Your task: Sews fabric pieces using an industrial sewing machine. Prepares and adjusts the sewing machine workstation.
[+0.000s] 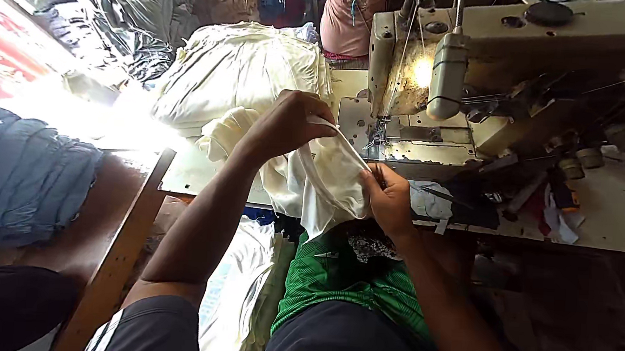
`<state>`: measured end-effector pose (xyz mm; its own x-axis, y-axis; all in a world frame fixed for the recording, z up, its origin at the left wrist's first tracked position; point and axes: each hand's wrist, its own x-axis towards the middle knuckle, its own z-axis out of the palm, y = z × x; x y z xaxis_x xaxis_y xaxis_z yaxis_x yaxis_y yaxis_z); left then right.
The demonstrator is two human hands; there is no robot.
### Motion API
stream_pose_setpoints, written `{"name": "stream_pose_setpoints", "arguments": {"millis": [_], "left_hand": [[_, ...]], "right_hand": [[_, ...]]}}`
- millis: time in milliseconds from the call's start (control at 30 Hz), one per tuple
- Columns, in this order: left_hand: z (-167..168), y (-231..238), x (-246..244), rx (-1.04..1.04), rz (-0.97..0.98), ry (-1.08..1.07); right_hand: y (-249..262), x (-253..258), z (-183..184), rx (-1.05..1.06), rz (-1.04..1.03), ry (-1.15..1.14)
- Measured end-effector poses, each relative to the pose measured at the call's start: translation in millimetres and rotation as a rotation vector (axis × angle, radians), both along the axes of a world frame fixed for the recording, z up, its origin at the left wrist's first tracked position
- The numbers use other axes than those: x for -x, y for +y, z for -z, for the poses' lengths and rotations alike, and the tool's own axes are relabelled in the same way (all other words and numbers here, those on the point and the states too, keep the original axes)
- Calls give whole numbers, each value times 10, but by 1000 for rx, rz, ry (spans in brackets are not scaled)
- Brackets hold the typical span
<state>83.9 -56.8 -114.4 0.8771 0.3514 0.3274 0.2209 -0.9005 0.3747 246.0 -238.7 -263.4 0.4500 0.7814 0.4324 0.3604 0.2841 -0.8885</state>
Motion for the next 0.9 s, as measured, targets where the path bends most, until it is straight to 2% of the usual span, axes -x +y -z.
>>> {"name": "stream_pose_setpoints", "arguments": {"millis": [100,233,333,467,567,900], "left_hand": [[314,19,-60,128,-101,-169],[600,-176,-368,360,-122,-312],[734,-258,-608,180,-136,-315],[942,-56,-811,-84,-96,-238],[1012,-2,-867,-176,-124,-176],[749,212,-1191,33,-218,-61]], "right_hand": [[-90,-24,39,-13,-93,291],[-138,-88,126,20,-65,375],[-181,-182,171,73,-26,372],[-201,-288,209,115,-51,463],[-227,-287,255,108,-34,430],[-185,-374,81,-30,61,310]]}}
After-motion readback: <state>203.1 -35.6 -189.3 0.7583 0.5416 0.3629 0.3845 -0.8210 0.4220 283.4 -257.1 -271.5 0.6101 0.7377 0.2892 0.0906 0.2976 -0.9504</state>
